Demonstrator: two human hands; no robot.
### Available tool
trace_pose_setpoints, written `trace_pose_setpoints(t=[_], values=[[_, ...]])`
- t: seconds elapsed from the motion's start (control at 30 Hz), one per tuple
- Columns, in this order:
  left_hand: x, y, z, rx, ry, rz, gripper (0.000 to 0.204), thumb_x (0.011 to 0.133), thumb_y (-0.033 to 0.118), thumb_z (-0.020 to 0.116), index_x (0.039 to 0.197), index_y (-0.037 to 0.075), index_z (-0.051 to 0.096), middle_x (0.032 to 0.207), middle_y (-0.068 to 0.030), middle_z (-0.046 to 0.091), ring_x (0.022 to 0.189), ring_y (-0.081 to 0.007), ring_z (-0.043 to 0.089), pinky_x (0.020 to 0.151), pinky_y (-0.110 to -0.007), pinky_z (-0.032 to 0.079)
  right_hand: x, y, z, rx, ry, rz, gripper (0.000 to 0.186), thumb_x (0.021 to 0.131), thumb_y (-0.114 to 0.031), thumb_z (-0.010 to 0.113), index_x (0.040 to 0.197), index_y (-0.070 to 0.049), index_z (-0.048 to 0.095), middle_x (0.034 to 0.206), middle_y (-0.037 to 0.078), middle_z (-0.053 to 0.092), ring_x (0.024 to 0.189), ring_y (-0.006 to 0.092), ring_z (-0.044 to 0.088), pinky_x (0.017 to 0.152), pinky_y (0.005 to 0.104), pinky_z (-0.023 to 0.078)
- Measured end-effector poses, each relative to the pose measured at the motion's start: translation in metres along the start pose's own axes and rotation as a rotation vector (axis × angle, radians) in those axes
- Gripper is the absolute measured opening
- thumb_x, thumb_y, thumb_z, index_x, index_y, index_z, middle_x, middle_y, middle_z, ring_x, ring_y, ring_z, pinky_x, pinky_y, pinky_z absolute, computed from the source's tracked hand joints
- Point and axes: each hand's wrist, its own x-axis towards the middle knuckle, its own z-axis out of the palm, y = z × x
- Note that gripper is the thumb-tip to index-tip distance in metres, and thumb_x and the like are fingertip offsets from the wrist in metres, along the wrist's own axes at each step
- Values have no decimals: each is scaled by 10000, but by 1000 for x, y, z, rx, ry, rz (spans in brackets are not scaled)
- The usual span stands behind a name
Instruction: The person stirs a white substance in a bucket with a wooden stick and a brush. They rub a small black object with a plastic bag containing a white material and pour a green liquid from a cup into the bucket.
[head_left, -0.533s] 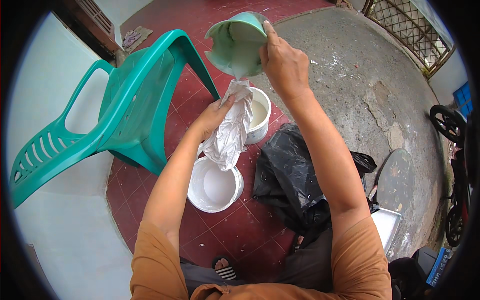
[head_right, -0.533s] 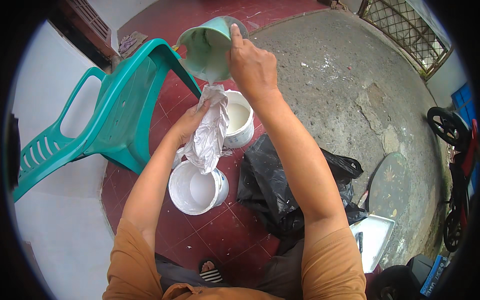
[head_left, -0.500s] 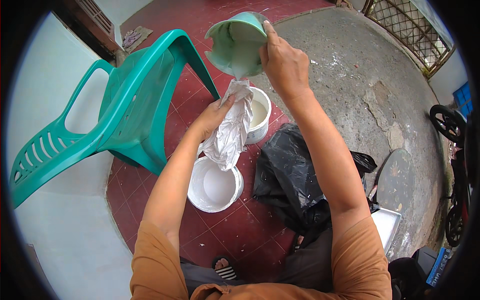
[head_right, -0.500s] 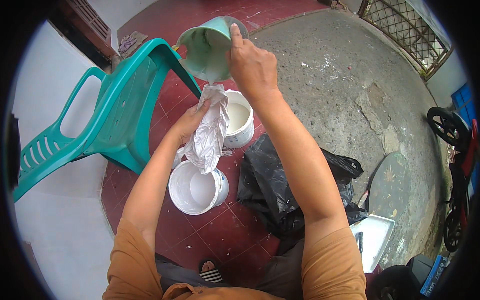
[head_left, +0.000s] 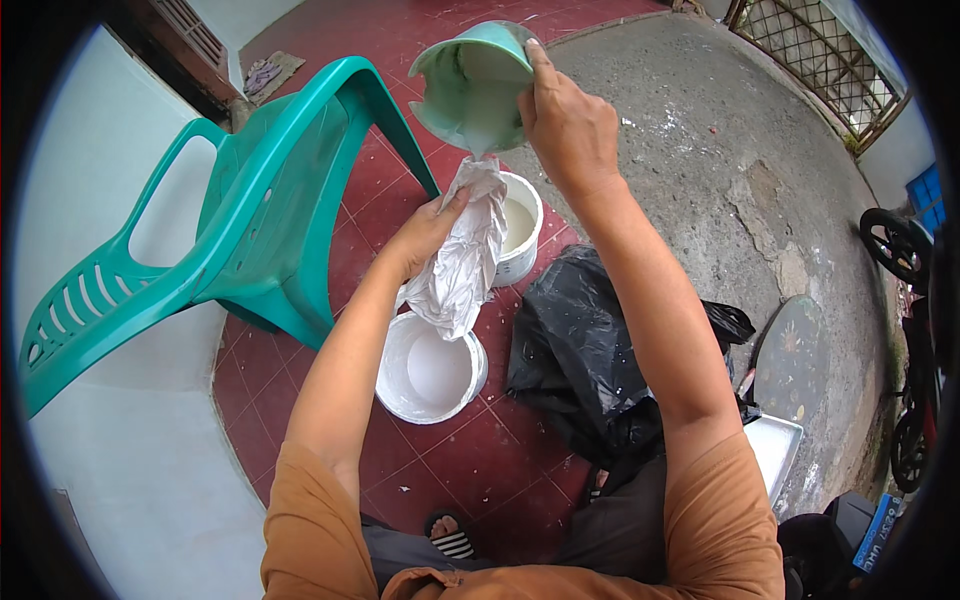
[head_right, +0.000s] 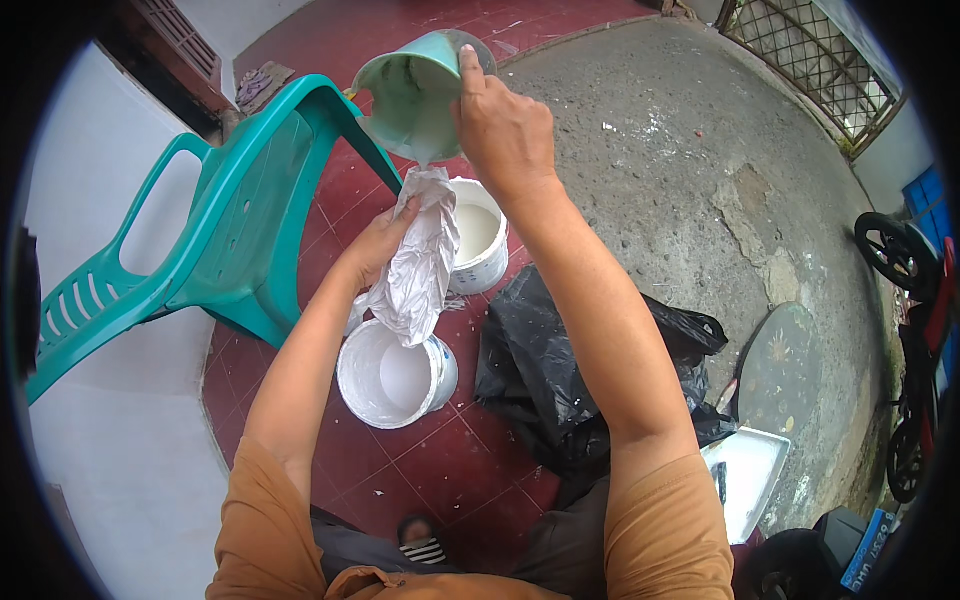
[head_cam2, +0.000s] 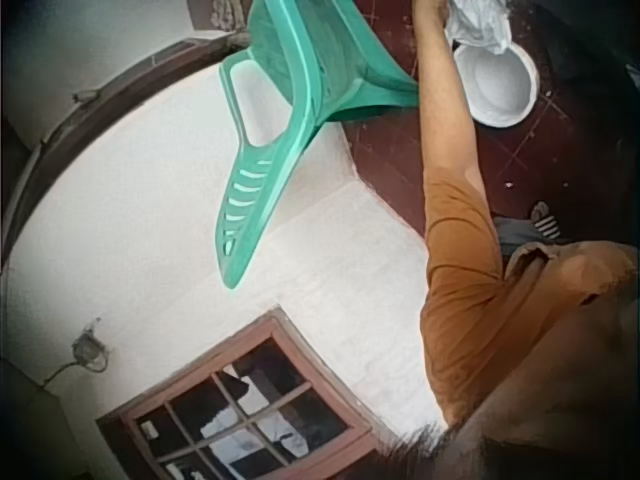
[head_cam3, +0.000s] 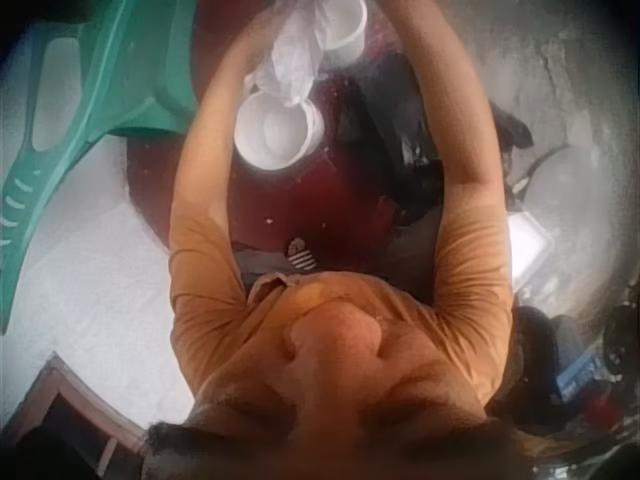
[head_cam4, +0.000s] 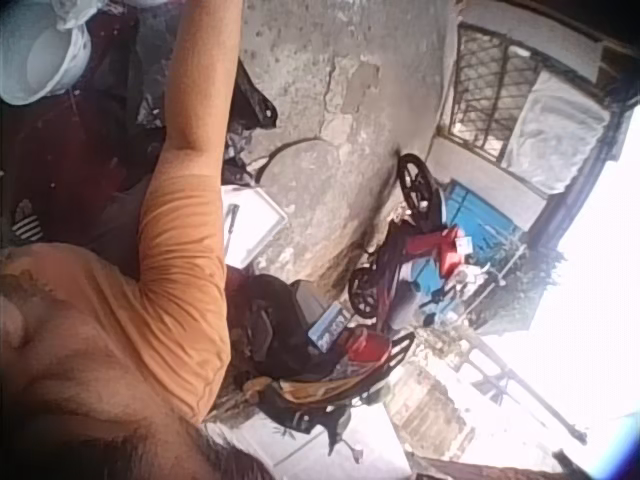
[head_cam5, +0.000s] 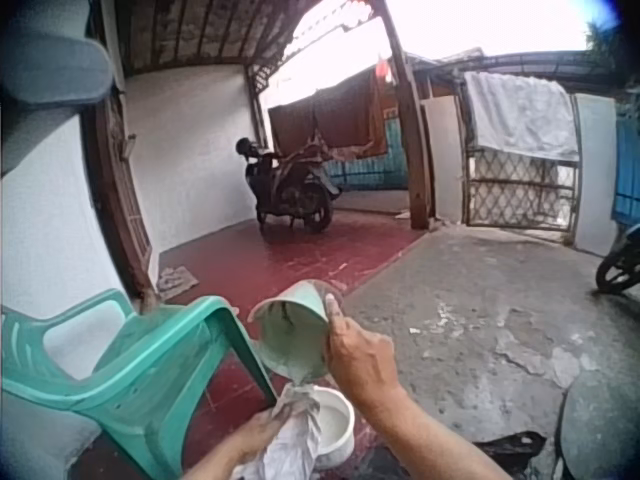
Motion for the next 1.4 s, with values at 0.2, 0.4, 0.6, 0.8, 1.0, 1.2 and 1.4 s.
trace_pose_setpoints(t=[0.2,0.4,0.6,0.8,1.0,1.2,1.4], values=[[1,-3,0,-9,22,-5,814,998,591,534,1520,-17,392,1459,-146,522,1332,-202,478,1125,-329,351,0,-1,0,-1,0,-6,476,874,-198,629,1326,-52,618,745,48,668,562,243,676,506,365,539],[-2,2,4,-101,2,-55,809,995,599,529,1506,-17,412,1421,-152,553,1296,-217,520,1095,-345,396,-1,-1,-1,7,-3,-8,484,874,-198,630,1336,-53,612,746,51,666,561,245,675,506,367,539],[-3,1,4,-46,25,-33,821,992,612,522,1500,-24,413,1409,-160,562,1286,-226,533,1085,-352,411,0,-4,-1,6,-7,-9,480,875,-200,633,1333,-59,612,748,49,665,567,242,677,505,367,537],[-1,-1,2,-105,15,-44,824,988,616,525,1495,-25,419,1415,-163,558,1299,-231,530,1083,-353,414,-2,-4,0,7,5,-19,481,876,-202,633,1336,-63,608,744,41,658,563,234,671,499,364,531],[-2,0,3,-130,22,-59,812,991,607,530,1492,-23,420,1425,-163,549,1297,-232,532,1078,-359,423,-3,-3,2,6,18,-28,490,875,-202,636,1342,-59,605,739,33,651,561,226,669,497,355,528],[2,-6,0,-136,12,-46,807,997,595,528,1503,-20,402,1430,-165,545,1304,-233,528,1088,-358,415,-3,-7,1,-1,10,-31,493,870,-195,640,1341,-57,605,747,34,652,563,222,671,495,350,530],[3,-4,0,-243,-38,-74,797,997,593,529,1497,-15,409,1413,-165,561,1284,-238,551,1068,-362,446,-3,-6,1,-2,13,-33,497,861,-196,648,1337,-57,609,748,38,653,566,223,676,495,350,533]])
